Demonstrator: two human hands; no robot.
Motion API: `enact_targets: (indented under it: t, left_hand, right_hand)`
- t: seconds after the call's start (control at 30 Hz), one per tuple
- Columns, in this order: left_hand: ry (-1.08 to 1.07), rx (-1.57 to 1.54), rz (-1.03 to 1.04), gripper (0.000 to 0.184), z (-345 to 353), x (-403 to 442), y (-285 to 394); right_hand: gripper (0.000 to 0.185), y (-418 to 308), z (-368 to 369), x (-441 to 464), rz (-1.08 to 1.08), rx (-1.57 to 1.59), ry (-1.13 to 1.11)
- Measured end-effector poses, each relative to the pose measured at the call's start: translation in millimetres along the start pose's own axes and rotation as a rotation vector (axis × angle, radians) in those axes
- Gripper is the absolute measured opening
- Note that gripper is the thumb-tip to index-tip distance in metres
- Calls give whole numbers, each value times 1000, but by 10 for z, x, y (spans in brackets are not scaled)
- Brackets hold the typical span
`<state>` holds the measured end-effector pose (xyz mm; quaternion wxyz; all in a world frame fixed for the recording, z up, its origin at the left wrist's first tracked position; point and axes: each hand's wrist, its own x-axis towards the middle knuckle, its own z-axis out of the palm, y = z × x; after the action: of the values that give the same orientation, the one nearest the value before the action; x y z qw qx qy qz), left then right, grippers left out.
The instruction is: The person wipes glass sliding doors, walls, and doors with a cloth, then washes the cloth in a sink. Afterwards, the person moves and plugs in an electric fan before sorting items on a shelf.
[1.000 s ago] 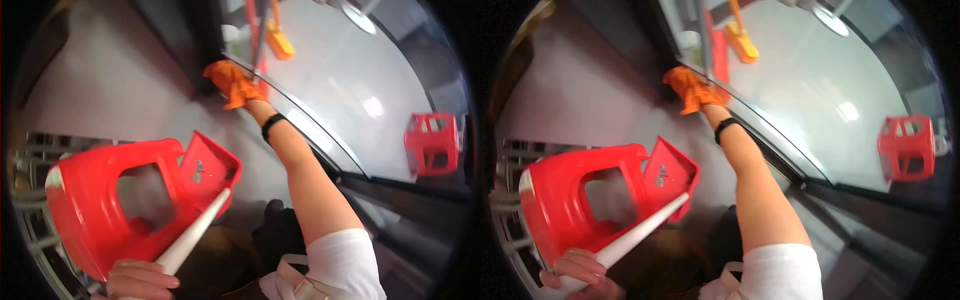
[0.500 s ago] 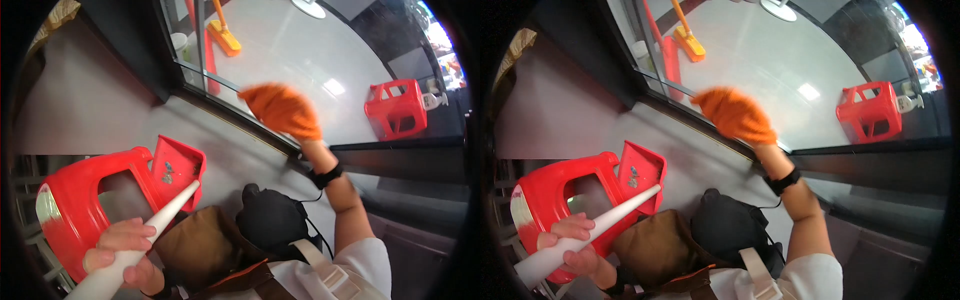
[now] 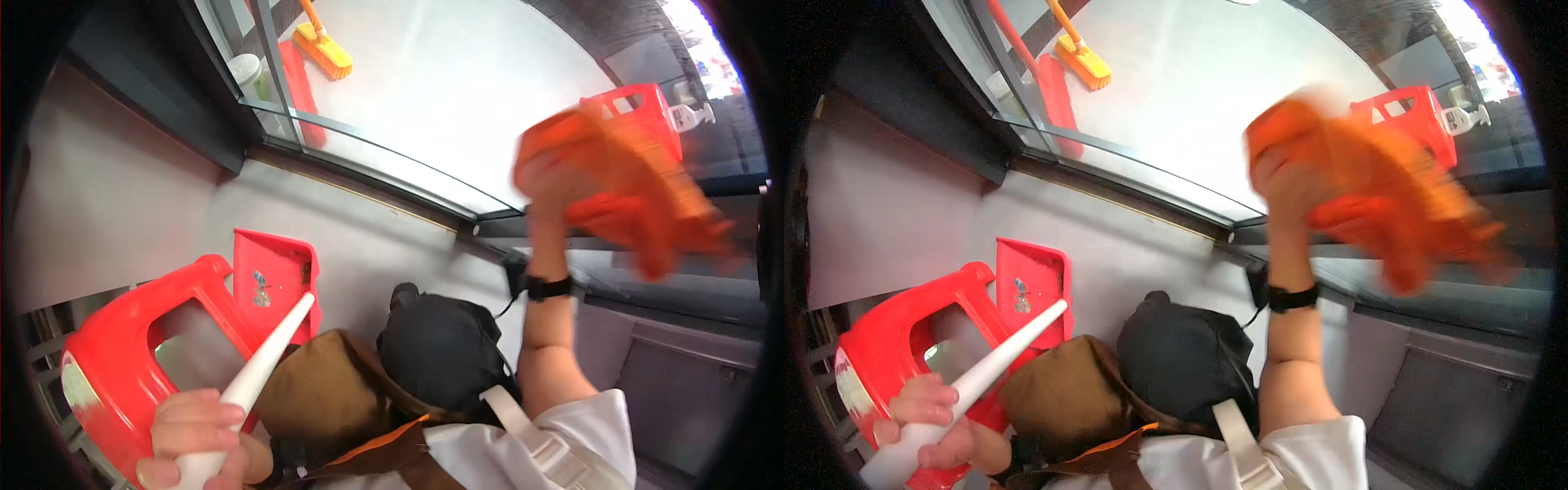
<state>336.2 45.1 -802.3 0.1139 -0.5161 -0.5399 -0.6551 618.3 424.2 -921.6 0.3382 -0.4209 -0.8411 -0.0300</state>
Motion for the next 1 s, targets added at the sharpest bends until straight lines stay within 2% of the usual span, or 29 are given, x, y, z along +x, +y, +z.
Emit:
enact_targets:
  t: [0.1, 0.17, 0.27, 0.33, 0.43, 0.5, 0.53, 0.67, 0.8, 0.87, 0.97, 1.0]
  left_hand:
    - [41, 101, -39, 52, 93, 82, 118]
    - [-39, 200, 53, 33, 167, 183, 162]
    - [-59, 206, 69, 35, 106, 168, 172]
    - [-62, 184, 81, 37, 110, 175, 153]
    - [56, 34, 96, 43, 115, 131, 112]
    - [37, 91, -46, 51, 54, 52, 66]
    - [42, 71, -38, 51, 72, 68, 63]
    - [-25, -27, -39, 48, 94, 148, 32]
    - [-56, -136, -37, 49, 127, 166, -37]
    - [-25, -131, -54, 50, 176, 162, -55]
    - [30, -227, -67, 44, 140, 228, -36]
    - [-83, -245, -72, 45, 93, 320, 6]
  right_hand:
    - [26, 88, 899, -972, 221, 171, -291]
    - [28, 79, 1212, -1385, 356, 261, -494]
    - [29, 87, 1251, -1492, 439, 337, -665]
    - [30, 96, 1063, -1307, 434, 383, -680]
    - [32, 51, 553, -705, 342, 420, -593]
    - [33, -4, 19, -69, 217, 372, -456]
    - [34, -30, -326, 252, 152, 315, -371]
    - [36, -242, -1836, 1469, -116, -101, -17]
    - [39, -484, -3078, 2233, -213, -590, 247]
    - [40, -550, -3372, 2431, -226, -741, 337]
    - [42, -567, -3322, 2447, -245, -802, 413]
    - [43, -557, -3145, 2354, -246, -775, 414]
